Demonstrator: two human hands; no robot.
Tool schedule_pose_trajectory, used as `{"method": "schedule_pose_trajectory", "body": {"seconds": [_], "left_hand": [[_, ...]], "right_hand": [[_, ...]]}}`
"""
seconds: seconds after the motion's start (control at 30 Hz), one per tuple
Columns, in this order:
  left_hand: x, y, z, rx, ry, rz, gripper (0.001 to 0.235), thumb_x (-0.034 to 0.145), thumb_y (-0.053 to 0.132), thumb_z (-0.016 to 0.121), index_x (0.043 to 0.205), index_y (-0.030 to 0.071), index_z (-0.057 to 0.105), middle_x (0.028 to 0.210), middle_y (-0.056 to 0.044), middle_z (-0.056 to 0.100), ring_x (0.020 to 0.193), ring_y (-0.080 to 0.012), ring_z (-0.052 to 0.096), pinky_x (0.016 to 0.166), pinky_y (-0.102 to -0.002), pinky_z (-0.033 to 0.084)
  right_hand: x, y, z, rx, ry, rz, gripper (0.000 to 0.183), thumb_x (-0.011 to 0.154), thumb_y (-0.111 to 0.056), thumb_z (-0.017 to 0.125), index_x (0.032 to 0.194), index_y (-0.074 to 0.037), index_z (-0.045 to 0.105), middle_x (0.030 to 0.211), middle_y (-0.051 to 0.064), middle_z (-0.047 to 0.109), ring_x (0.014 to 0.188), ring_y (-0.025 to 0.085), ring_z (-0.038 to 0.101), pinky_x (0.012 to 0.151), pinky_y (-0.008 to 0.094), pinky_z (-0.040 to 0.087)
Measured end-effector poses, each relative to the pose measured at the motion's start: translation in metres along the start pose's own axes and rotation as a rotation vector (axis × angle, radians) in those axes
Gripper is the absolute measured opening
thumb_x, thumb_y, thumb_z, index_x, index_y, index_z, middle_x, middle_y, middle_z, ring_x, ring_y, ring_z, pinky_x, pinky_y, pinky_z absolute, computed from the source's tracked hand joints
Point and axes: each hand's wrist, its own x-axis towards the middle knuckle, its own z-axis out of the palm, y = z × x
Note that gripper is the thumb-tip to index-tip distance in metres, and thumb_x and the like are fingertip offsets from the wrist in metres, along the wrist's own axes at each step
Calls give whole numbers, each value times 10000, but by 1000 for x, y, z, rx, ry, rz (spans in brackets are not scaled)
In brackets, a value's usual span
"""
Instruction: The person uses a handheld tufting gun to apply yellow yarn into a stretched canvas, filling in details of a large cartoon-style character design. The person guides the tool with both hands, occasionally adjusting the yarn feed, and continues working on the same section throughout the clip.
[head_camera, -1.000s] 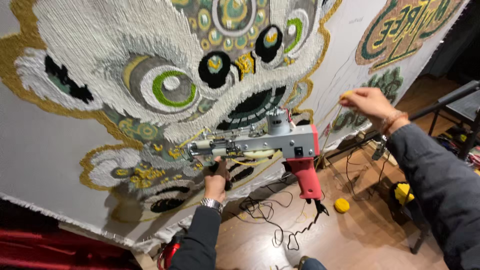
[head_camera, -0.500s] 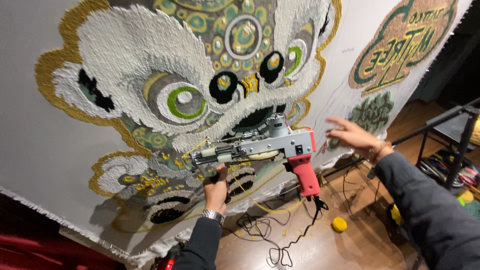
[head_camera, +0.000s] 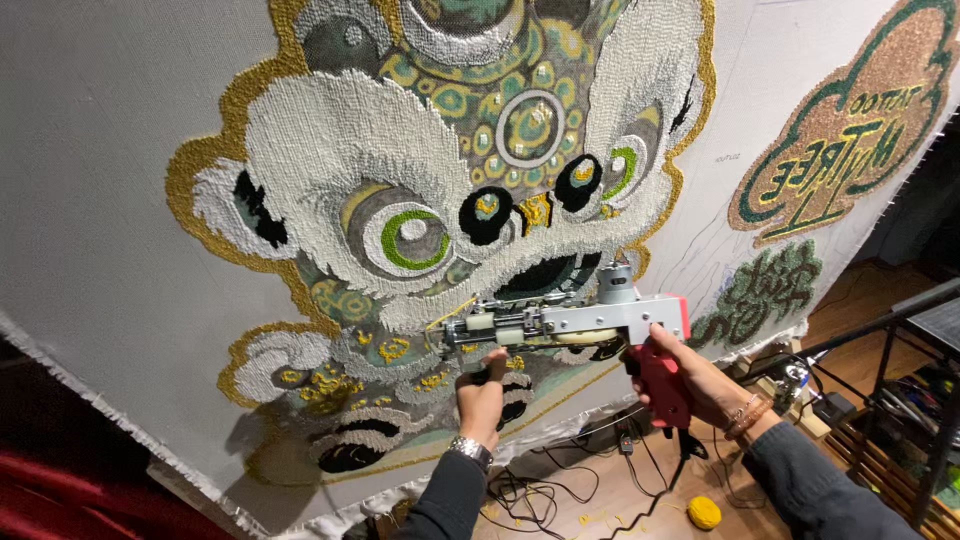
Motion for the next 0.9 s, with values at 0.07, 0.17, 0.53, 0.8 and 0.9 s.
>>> {"method": "schedule_pose_trajectory", "body": {"seconds": [0.07,0.17,0.53,0.8,0.9], "left_hand": [[3,6,2,-5,-43,25,250,909,252,772,1007,25,806,1043,-54,797,952,-115,683,894,-310,520],[9,11,7,-5,-96,35,265,916,247,757,1005,2,803,1066,-65,804,982,-116,696,909,-304,522],[32,10,41,23,-154,80,251,918,232,760,1022,8,805,1010,-64,806,893,-107,689,837,-272,534],[47,2,71,-42,-188,70,251,910,222,771,1017,-4,802,957,-25,788,857,-81,668,794,-258,525],[50,0,86,-14,-203,46,262,919,232,758,1045,6,798,952,-20,785,845,-75,668,787,-255,533]], "right_hand": [[0,2,6,-28,62,-38,652,908,-653,516,1098,-42,640,792,103,648,647,204,627,571,347,539],[-1,7,5,-39,135,-77,627,900,-642,529,1086,-53,639,793,88,646,642,200,615,558,353,527],[9,2,-18,46,185,-178,559,910,-575,569,1093,-50,627,829,64,634,605,198,575,508,366,473],[18,-3,-57,102,203,-95,640,906,-624,526,1160,-52,656,860,72,641,667,212,585,558,379,498],[19,-6,-74,112,116,-132,709,907,-653,499,1183,-23,671,892,93,675,667,211,599,557,371,510]]}}
